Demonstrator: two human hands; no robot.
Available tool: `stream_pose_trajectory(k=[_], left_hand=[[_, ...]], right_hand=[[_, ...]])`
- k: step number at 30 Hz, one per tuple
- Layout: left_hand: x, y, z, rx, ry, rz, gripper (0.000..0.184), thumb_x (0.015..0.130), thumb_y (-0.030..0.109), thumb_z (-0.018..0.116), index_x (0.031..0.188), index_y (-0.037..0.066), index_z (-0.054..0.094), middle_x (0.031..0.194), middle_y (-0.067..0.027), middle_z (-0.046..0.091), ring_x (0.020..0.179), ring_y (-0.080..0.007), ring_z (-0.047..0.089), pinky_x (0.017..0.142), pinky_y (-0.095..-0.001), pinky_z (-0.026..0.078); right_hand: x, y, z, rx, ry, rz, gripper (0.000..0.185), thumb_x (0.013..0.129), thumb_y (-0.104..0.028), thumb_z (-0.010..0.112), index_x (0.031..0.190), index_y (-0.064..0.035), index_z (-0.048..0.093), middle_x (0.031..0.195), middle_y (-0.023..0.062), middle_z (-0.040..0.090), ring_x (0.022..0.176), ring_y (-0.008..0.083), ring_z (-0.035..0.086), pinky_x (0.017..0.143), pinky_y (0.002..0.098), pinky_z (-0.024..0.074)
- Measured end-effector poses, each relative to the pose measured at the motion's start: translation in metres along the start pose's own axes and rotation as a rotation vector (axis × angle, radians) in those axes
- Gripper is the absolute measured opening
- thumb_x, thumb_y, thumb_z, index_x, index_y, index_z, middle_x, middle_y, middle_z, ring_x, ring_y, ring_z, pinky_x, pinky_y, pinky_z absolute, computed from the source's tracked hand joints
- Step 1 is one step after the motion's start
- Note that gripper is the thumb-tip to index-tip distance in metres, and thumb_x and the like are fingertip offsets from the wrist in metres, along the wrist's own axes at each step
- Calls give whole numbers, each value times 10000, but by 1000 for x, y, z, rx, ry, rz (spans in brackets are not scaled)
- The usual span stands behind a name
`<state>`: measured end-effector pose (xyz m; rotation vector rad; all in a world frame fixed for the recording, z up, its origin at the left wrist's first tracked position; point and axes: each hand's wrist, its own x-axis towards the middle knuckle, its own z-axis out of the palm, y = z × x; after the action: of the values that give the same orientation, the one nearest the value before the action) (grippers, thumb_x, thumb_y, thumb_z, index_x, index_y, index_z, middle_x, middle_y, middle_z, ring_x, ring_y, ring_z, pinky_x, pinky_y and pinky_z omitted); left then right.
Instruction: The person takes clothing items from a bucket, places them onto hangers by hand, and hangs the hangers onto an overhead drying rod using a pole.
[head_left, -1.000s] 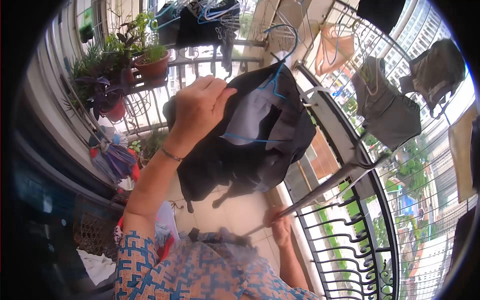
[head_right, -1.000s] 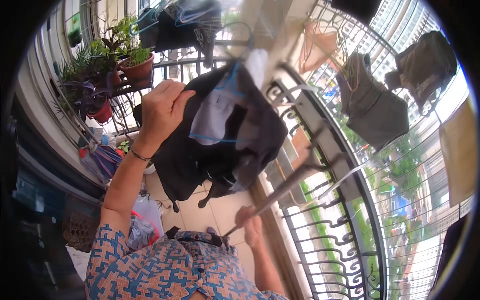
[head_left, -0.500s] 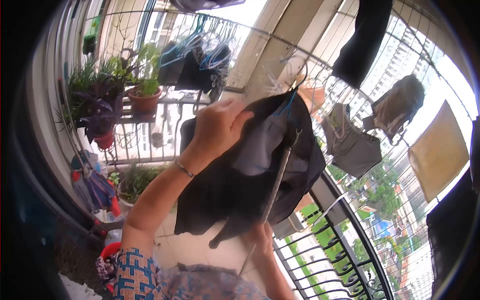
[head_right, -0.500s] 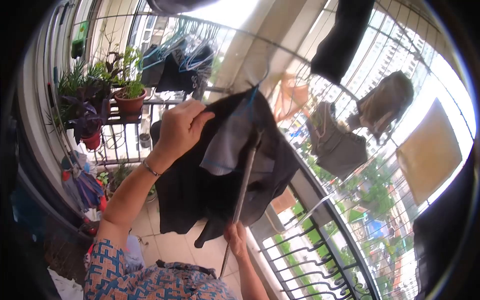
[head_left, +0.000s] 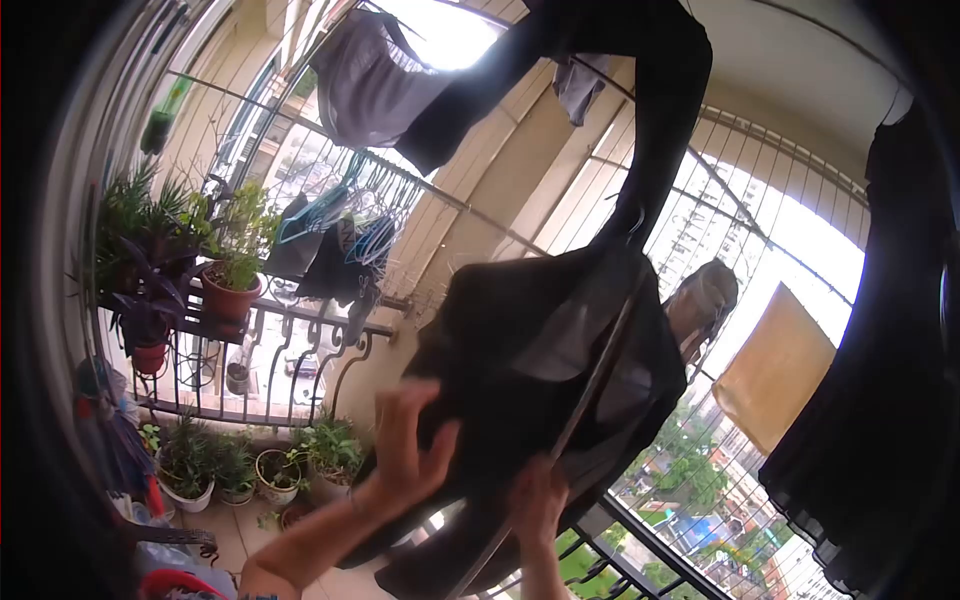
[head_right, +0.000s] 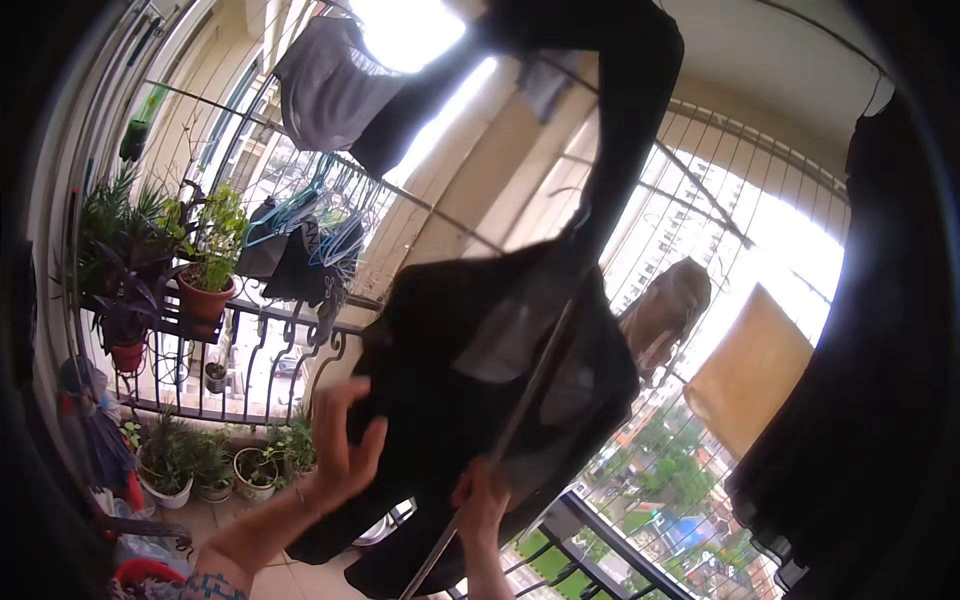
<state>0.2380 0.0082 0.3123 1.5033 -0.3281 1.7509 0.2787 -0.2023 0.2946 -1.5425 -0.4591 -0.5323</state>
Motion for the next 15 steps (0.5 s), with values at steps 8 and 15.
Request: stream_pose_trajectory(k=[8,15], left_hand=[[-251,23,-28,-366,-439,-652,189,803,187,720,893,35,652,884,-123,642,788,-264,604,699,-338,488],[-306,-9,-60,-863,-600,-1226,201,888,241,637,925,43,650,679,36,552,601,-63,481,508,-243,378]], right_hand=[[129,-154,33,401,57,-30,222,935,-317,515,908,-98,545,601,-6,458,433,95,390,390,248,310],[234,-264,49,330,-45,-230,187,929,-268,516,916,-82,526,670,9,480,506,104,424,447,246,359]])
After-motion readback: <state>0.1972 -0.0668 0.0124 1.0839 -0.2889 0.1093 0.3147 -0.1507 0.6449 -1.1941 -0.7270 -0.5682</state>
